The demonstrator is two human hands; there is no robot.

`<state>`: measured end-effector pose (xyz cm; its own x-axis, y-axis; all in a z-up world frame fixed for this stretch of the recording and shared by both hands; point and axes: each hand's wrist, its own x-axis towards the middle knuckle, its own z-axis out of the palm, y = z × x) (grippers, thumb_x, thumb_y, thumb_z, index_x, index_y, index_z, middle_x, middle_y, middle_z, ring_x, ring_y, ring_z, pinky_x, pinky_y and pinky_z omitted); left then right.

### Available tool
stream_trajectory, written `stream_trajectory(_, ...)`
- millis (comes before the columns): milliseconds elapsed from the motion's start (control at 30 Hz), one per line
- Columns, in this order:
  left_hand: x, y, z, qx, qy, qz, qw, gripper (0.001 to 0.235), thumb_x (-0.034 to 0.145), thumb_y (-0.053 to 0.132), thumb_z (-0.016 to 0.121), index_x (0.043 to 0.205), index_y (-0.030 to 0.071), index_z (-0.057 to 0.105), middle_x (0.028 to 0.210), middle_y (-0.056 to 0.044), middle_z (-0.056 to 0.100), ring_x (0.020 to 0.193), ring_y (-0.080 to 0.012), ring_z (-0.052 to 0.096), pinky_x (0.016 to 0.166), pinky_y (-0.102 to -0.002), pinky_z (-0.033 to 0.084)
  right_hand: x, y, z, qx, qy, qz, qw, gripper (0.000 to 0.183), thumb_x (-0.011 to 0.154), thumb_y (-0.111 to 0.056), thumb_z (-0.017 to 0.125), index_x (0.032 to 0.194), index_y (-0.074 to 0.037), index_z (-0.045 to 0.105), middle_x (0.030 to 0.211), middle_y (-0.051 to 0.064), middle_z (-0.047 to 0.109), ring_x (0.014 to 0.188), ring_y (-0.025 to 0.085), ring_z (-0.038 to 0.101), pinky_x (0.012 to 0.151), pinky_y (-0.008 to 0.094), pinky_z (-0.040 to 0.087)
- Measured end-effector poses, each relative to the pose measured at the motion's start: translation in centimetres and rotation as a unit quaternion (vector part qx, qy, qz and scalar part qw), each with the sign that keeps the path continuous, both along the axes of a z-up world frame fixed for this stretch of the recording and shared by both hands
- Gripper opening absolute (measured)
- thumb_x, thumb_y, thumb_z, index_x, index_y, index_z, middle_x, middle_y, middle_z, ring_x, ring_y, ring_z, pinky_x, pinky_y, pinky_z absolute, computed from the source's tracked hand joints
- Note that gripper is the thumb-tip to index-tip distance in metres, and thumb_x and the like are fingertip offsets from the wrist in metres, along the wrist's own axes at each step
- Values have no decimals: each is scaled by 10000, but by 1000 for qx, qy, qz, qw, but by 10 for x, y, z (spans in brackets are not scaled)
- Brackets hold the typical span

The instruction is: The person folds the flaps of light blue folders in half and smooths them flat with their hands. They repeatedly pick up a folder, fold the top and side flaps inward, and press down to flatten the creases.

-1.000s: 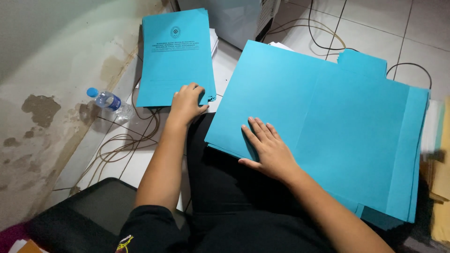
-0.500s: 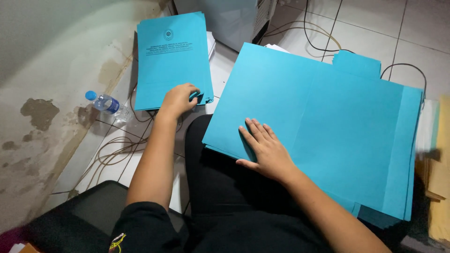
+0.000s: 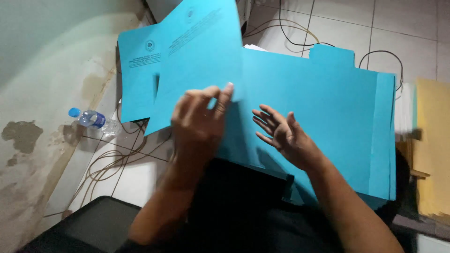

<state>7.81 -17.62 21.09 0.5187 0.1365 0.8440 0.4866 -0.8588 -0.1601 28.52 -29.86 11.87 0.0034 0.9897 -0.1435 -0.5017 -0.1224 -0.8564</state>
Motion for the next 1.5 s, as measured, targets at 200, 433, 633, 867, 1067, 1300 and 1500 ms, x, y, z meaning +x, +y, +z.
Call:
stream_trajectory(200, 85, -142, -69, -131, 107, -318, 933, 231, 1090, 151, 555, 1265, 48, 663, 1041, -26, 565, 775, -214, 476, 624, -357, 350, 52, -93, 58, -169, -254, -256, 917, 569, 901, -100, 508, 1457, -44, 400, 1431, 157, 563, 1285, 238, 542, 1085, 404, 431)
stream_trajectory(433, 145, -41, -146, -195, 164, -350, 902, 288, 945, 342, 737, 1123, 116, 750, 1166, -98, 688, 1046, -270, 629, 836, -394, 506, 135, -159, -8, -309, -359, -286, 833, 633, 991, -47, 513, 1583, -101, 295, 1405, 206, 562, 1238, 312, 574, 1030, 477, 479)
stream_trajectory(633, 146, 11, -175, -254, 199, -174, 930, 495, 988, 406, 618, 1426, 177, 589, 1443, -86, 594, 1394, -310, 504, 1138, -492, 365, 143, -161, -22, -280, -459, -270, 799, 737, 1009, -43, 562, 1647, -22, 194, 1310, 380, 582, 1164, 485, 606, 953, 622, 492)
stream_trajectory(867, 144, 14, -169, -340, 222, -210, 889, 734, 899, 529, 709, 1489, 129, 535, 1521, -90, 558, 1457, -324, 450, 1215, -523, 285, 117, -150, 8, -293, -496, -265, 773, 748, 973, -49, 574, 1629, -2, 217, 1471, 367, 454, 1349, 488, 466, 1106, 630, 383)
stream_trajectory(1067, 146, 22, -183, -369, 230, -213, 875, 839, 819, 647, 738, 1482, 170, 548, 1536, -39, 545, 1477, -290, 433, 1238, -512, 275, 101, -147, 15, -324, -511, -243, 758, 753, 978, -77, 532, 1632, -14, 164, 1639, 287, 240, 1503, 426, 261, 1208, 592, 254)
stream_trajectory(1300, 151, 29, -197, -363, 267, -192, 872, 890, 806, 704, 700, 1522, 217, 494, 1576, 23, 496, 1501, -253, 394, 1253, -499, 263, 86, -140, 26, -332, -580, -216, 712, 718, 1012, -106, 472, 1626, 19, 120, 1593, 371, 262, 1485, 477, 278, 1190, 623, 277)
stream_trajectory(1500, 150, 27, -194, -357, 275, -190, 872, 887, 827, 724, 664, 1528, 211, 486, 1577, 16, 494, 1503, -262, 393, 1249, -504, 263, 90, -141, 15, -322, -632, -191, 678, 714, 1014, -132, 425, 1627, 17, 89, 1571, 405, 269, 1459, 516, 308, 1177, 625, 308)
